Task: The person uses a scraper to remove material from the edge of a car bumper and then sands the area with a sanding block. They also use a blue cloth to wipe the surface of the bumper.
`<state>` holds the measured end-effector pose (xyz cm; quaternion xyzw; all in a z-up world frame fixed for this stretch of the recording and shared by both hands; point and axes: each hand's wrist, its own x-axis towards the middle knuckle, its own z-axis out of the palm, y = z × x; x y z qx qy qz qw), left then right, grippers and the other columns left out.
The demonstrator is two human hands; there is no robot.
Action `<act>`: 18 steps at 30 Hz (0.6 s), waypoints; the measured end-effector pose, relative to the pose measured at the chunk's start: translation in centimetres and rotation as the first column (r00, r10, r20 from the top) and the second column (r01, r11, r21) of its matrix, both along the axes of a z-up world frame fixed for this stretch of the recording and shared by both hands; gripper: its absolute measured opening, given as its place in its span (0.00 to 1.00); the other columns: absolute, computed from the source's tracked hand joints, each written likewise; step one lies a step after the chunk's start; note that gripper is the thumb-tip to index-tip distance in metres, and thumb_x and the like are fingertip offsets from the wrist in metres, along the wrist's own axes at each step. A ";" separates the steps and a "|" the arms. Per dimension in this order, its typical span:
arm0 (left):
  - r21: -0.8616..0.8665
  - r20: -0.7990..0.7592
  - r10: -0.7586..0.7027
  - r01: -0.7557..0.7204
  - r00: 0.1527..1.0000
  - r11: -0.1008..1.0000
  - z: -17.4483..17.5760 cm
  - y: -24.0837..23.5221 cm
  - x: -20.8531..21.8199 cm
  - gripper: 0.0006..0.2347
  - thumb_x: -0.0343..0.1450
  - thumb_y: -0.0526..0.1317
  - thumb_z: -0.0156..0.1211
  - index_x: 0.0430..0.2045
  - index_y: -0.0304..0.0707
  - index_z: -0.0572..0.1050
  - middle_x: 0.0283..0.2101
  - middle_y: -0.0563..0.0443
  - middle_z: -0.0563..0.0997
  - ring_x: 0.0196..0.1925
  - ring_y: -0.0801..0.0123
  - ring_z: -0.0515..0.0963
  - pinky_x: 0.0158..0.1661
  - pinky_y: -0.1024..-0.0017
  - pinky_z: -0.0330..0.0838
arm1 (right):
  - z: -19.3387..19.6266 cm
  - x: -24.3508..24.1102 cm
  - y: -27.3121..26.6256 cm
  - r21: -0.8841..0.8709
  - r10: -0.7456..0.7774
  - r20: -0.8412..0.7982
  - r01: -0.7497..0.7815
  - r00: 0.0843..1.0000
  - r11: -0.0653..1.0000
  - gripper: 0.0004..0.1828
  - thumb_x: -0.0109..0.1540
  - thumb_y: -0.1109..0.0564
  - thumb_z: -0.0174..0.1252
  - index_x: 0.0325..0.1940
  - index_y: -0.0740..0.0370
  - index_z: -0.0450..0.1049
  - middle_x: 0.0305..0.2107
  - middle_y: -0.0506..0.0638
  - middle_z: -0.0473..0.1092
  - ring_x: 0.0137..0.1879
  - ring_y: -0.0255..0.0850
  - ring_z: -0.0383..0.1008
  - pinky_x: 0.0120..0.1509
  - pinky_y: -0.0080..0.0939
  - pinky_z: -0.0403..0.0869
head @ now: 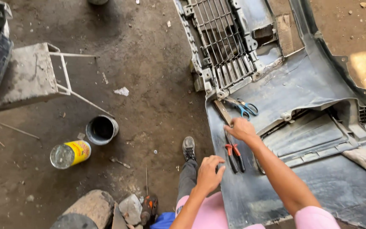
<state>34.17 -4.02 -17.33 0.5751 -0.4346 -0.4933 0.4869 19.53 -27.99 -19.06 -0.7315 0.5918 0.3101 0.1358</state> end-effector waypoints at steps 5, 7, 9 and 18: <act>-0.007 -0.002 -0.055 0.055 0.999 0.998 0.0 -0.4 0.6 0.08 0.68 0.37 0.64 0.39 0.37 0.80 0.51 0.49 0.80 0.53 0.53 0.76 0.54 0.61 0.70 | -4.0 1.8 -2.7 -0.280 -0.026 0.169 0.073 0.985 0.957 0.36 0.55 0.38 0.68 0.61 0.56 0.70 0.51 0.62 0.69 0.58 0.61 0.70 0.61 0.57 0.71; -0.006 -0.007 -0.084 0.084 0.996 0.996 -0.1 -0.5 0.6 0.09 0.68 0.37 0.64 0.40 0.37 0.80 0.53 0.50 0.80 0.54 0.54 0.76 0.55 0.62 0.70 | -4.0 2.1 -2.9 -0.295 -0.056 0.166 0.104 0.984 0.950 0.37 0.54 0.40 0.69 0.62 0.56 0.68 0.51 0.63 0.67 0.58 0.62 0.69 0.61 0.59 0.70; -0.015 0.007 -0.109 0.109 0.994 0.994 -0.2 -0.4 0.8 0.09 0.68 0.37 0.64 0.40 0.36 0.80 0.56 0.49 0.79 0.56 0.53 0.75 0.55 0.61 0.69 | -3.7 2.3 -2.8 -0.331 -0.017 0.144 0.065 0.989 0.941 0.29 0.58 0.46 0.65 0.59 0.57 0.67 0.50 0.64 0.67 0.56 0.62 0.71 0.59 0.62 0.71; -0.221 0.161 -0.148 0.182 0.976 0.958 -4.4 0.4 -0.4 0.09 0.66 0.37 0.67 0.37 0.36 0.80 0.59 0.46 0.78 0.59 0.48 0.74 0.60 0.59 0.67 | 4.8 -0.1 0.3 -0.373 0.008 0.065 0.017 0.998 0.928 0.14 0.63 0.57 0.54 0.52 0.60 0.66 0.40 0.64 0.72 0.46 0.64 0.77 0.47 0.64 0.76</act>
